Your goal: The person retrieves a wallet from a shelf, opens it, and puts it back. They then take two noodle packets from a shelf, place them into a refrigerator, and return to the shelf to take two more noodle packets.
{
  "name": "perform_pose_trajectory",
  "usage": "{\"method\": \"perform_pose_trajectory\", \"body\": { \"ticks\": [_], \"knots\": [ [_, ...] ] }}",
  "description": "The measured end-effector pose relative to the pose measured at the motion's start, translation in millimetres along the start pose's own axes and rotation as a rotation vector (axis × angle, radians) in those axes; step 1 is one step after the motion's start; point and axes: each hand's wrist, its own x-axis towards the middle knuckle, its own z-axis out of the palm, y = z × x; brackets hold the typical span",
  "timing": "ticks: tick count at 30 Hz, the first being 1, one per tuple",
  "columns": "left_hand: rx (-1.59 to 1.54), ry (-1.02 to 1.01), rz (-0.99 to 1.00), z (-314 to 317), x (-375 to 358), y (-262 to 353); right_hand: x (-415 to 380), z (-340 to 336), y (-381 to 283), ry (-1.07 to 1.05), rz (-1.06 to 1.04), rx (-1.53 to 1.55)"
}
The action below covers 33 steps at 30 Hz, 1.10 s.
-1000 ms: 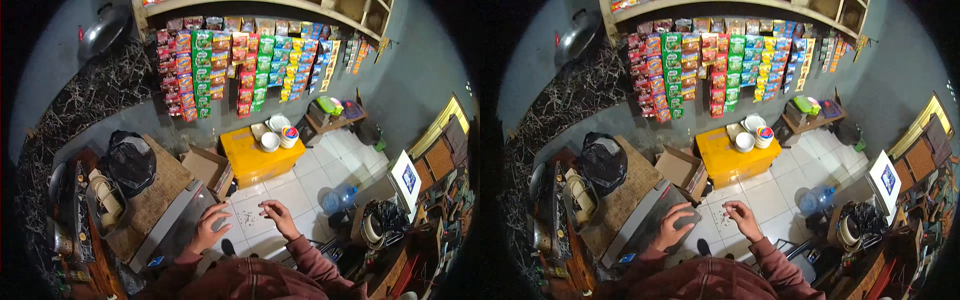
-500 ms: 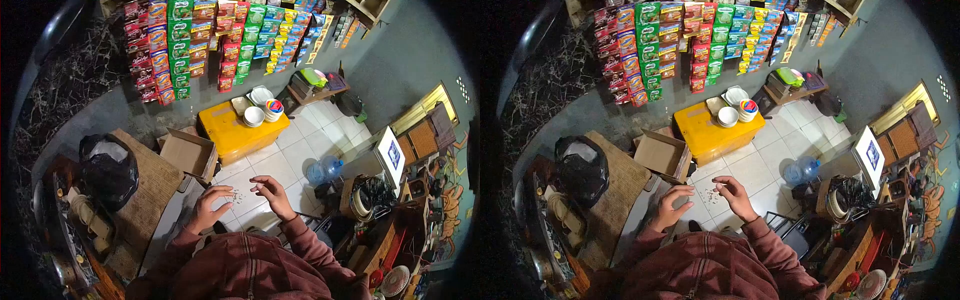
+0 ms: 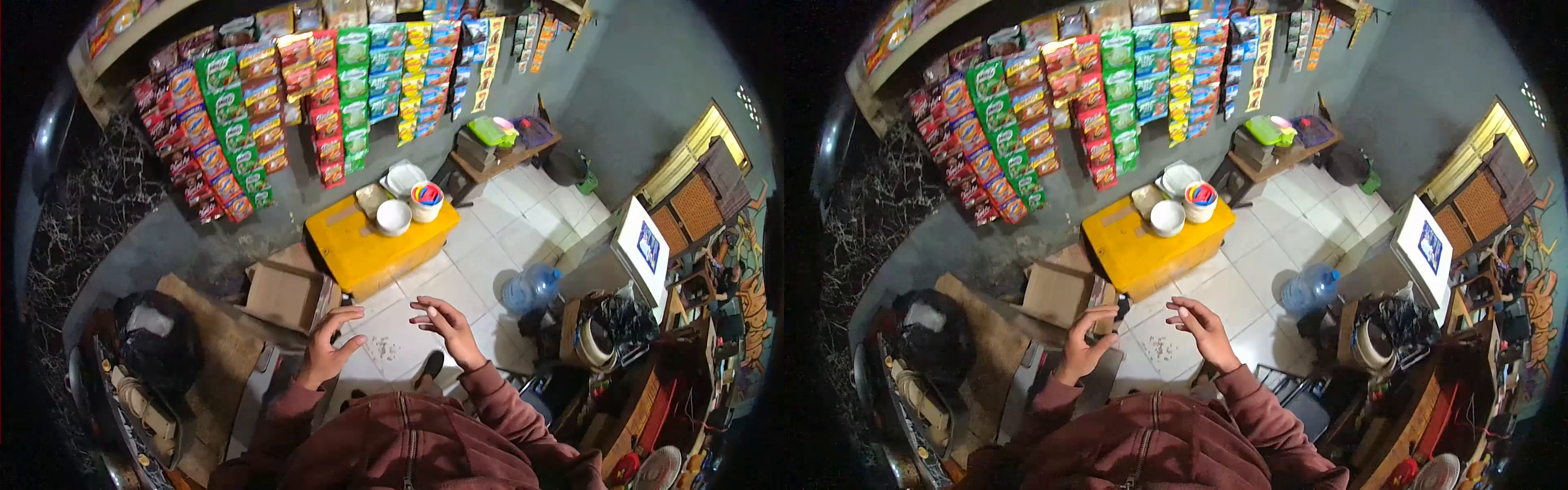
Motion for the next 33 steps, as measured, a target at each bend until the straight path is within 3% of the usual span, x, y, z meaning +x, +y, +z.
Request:
{"method": "perform_pose_trajectory", "body": {
  "ticks": [7, 15, 18, 24, 30, 33],
  "knots": [
    [0.027, 0.112, -0.059, 68.8, 92.1, 6.3, 41.1, -129.4, -49.9, 0.043, -0.09, 0.001],
    [0.233, 0.12, 0.142, 106.9, 195.5, 53.4, 76.6, -226.7, -94.1, 0.092, -0.226, 0.054],
    [0.298, 0.148, 0.143, 104.9, 216.8, 67.1, 84.5, -239.8, -110.5, 0.08, -0.252, 0.066],
    [0.484, 0.122, 0.342, 91.1, 254.3, 100.1, 96.2, -245.6, -172.8, -0.015, -0.375, -0.039],
    [0.614, 0.17, 0.401, 46.2, 277.6, 132.9, 123.3, -244.2, -234.1, -0.117, -0.522, -0.213],
    [0.743, 0.224, 0.525, 19.5, 291.3, 145.8, 149.4, -237.4, -267.5, -0.182, -0.622, -0.256]
  ]
}}
